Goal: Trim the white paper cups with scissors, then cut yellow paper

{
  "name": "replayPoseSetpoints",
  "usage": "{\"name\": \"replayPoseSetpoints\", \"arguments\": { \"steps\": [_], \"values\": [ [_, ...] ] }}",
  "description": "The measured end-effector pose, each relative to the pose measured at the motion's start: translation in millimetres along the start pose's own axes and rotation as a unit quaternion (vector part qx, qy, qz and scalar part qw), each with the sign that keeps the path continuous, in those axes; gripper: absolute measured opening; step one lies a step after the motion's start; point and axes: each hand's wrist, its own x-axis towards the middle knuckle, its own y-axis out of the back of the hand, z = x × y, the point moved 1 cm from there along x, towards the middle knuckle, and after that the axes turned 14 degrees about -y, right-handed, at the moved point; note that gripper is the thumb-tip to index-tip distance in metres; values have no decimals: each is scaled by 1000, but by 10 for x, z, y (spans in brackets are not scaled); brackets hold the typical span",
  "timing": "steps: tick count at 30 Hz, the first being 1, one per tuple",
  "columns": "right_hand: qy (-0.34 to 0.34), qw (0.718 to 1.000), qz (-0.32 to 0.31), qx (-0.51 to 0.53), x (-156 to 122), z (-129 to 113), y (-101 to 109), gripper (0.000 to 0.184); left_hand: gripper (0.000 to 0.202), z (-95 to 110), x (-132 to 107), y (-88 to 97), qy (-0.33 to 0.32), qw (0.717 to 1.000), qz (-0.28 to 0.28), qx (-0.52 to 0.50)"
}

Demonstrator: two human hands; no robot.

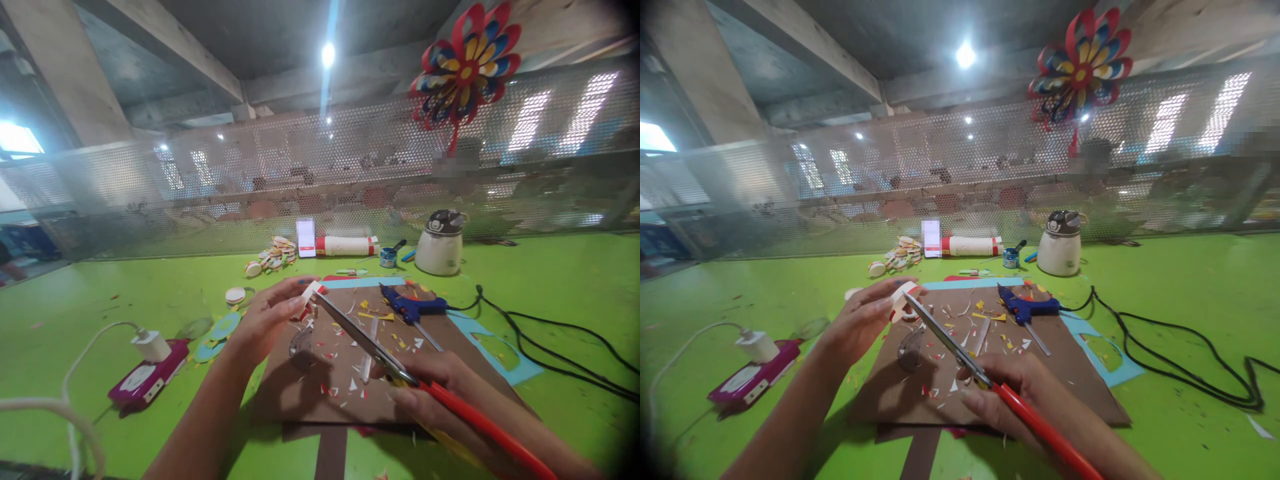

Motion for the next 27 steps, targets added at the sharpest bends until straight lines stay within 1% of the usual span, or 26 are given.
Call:
{"name": "replayPoseSetpoints", "arguments": {
  "steps": [3, 7, 10, 12, 15, 17, 21, 24, 27],
  "values": [
    [-1, 1000, 8, 17, 12, 14, -1, 46, 36, -1, 4, 21, 4, 1000, -8, -6],
    [-13, 999, 27, 31, -30, -6, -14, 48, 36, 16, 15, -14, -5, 999, 4, -32],
    [-8, 999, 33, 24, -42, -10, -16, 45, 36, 35, 18, -42, -22, 999, 16, -33],
    [-2, 1000, 25, 17, -22, 14, -16, 43, 37, 46, 18, -47, -36, 999, 23, -27],
    [14, 1000, -13, 18, 34, 68, -21, 43, 37, 51, 17, -42, -52, 998, 30, -14],
    [20, 1000, -23, 7, 62, 89, -24, 42, 38, 45, 17, -40, -60, 998, 29, -7],
    [10, 998, 31, -59, 64, 65, -42, 29, 45, 22, 19, -58, -67, 997, 34, -2],
    [-1, 994, 70, -89, 53, 42, -82, 21, 46, 5, 22, -86, -66, 997, 40, -3],
    [-10, 991, 98, -90, 61, 63, -117, 23, 46, -5, 26, -106, -67, 997, 41, 3]
  ]
}}
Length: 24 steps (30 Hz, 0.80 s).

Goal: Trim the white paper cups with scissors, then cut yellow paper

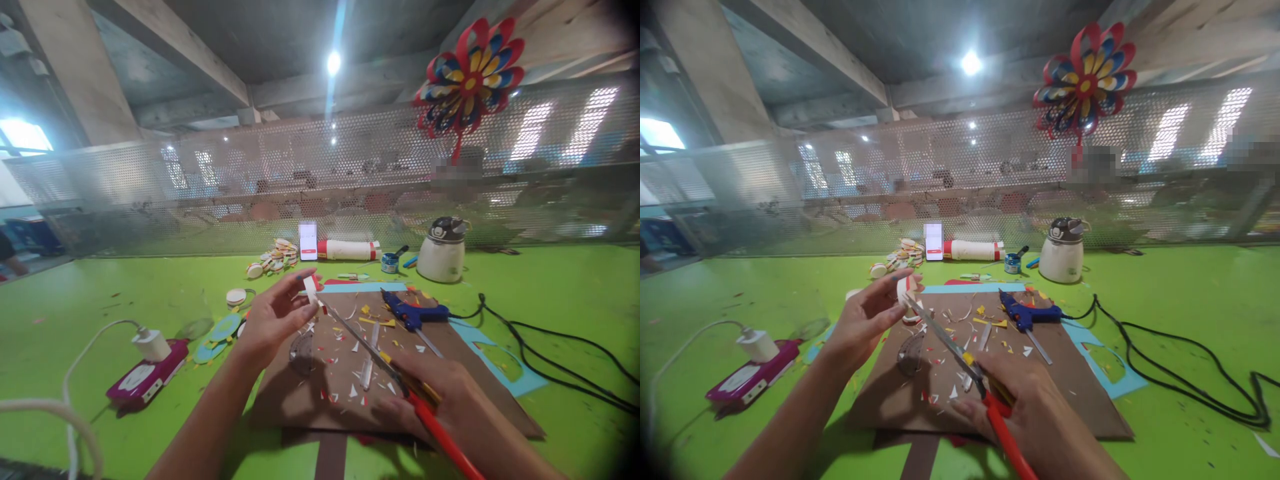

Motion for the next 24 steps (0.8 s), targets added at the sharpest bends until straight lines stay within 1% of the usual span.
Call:
{"name": "replayPoseSetpoints", "arguments": {
  "steps": [2, 5, 10, 12, 15, 20, 24],
  "values": [
    [-4, 1000, -2, -6, 7, 31, -20, 27, 47, -6, 0, -4, -1, 1000, -2, 4],
    [-5, 999, -7, -31, 12, 81, -33, 28, 48, -17, -4, -1, -5, 1000, -9, 2],
    [6, 997, 41, -70, -3, 134, -25, 38, 45, -22, -9, 2, -16, 1000, -20, -5],
    [0, 996, 35, -83, -8, 145, -23, 40, 45, -18, -12, 0, -17, 1000, -21, -5],
    [-11, 995, 25, -97, -11, 153, -16, 40, 44, -10, -21, -7, -12, 1000, -24, -1],
    [6, 996, 12, -86, -6, 145, 7, 38, 44, -12, -27, -5, -14, 999, -29, 5],
    [21, 995, 27, -90, -9, 143, 26, 37, 44, -27, -13, 13, -10, 999, -33, 10]
  ]
}}
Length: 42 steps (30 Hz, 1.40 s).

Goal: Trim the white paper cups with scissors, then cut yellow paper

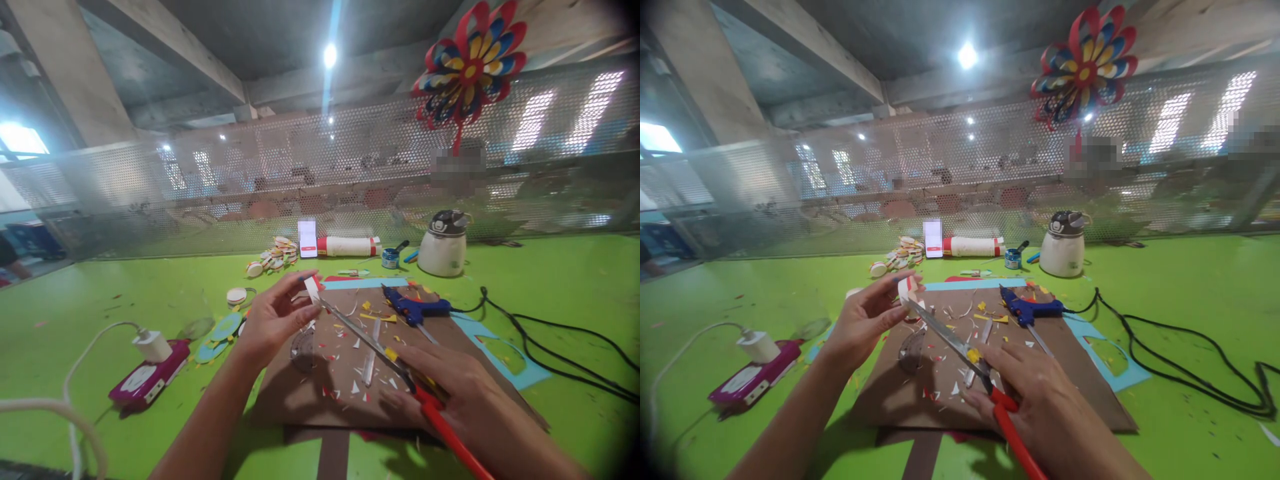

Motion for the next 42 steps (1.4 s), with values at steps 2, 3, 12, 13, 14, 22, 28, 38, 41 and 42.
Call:
{"name": "replayPoseSetpoints", "arguments": {
  "steps": [2, 3, 12, 13, 14, 22, 28, 38, 41, 42],
  "values": [
    [1, 1000, 9, -3, -9, 1, 1, 37, 43, -3, 4, 4, 3, 1000, 1, 0],
    [0, 1000, 10, -4, -13, 1, 0, 36, 43, -3, 5, 5, 4, 1000, 2, -1],
    [5, 999, 33, -14, -14, 8, -54, 28, 43, 4, 5, -17, -7, 1000, 18, 1],
    [8, 999, 36, -13, -15, 12, -63, 28, 42, 1, 8, -22, -5, 1000, 21, 3],
    [11, 999, 42, -13, -16, 15, -71, 29, 42, -2, 11, -28, -3, 1000, 27, 5],
    [38, 994, 100, -31, -28, 5, -108, 25, 45, -3, 18, -108, 16, 995, 96, 36],
    [63, 993, 101, -25, -38, -61, -67, 18, 46, 15, -2, -128, 18, 993, 109, 43],
    [98, 983, 148, -45, -24, -31, -96, 22, 46, 21, 4, -129, 6, 994, 99, 47],
    [103, 979, 161, -65, -33, -3, -102, 27, 46, 15, 1, -127, 6, 994, 102, 42],
    [103, 979, 161, -72, -36, 8, -102, 29, 46, 16, 1, -126, 6, 994, 102, 42]
  ]
}}
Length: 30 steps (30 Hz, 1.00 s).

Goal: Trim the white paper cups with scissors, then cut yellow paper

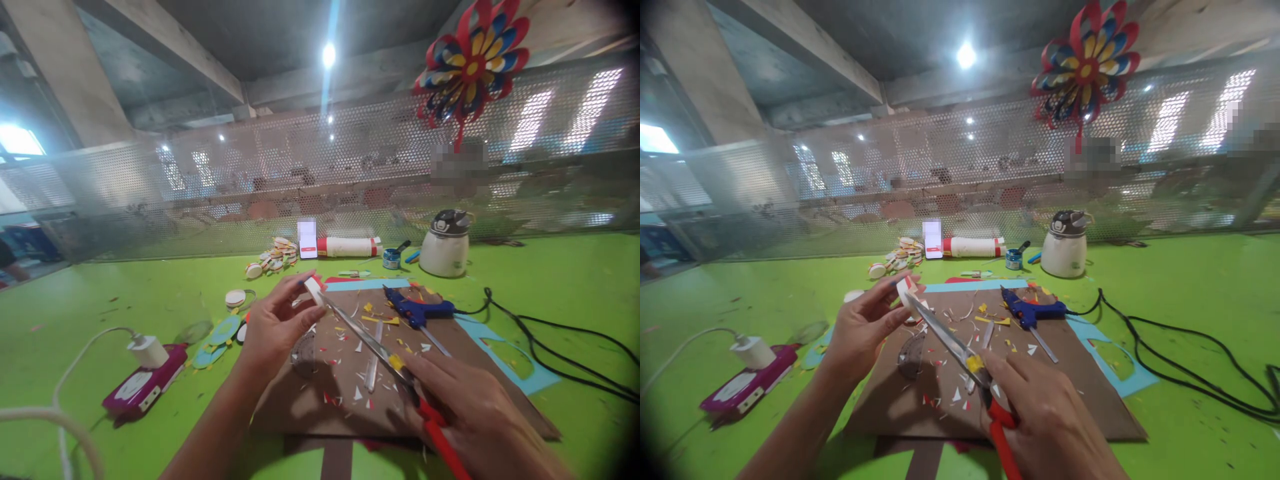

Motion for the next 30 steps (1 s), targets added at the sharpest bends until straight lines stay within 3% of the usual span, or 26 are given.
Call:
{"name": "replayPoseSetpoints", "arguments": {
  "steps": [17, 23, 30],
  "values": [
    [-28, 999, -21, -12, -33, 28, 14, 32, 45, 9, -6, -12, 2, 1000, -3, 2],
    [-37, 999, -30, 8, -7, 37, 31, 40, 44, 23, -14, -8, -2, 1000, -5, -4],
    [-34, 998, -34, 34, 3, 48, 28, 36, 40, 14, -11, -7, 2, 1000, -16, -15]
  ]
}}
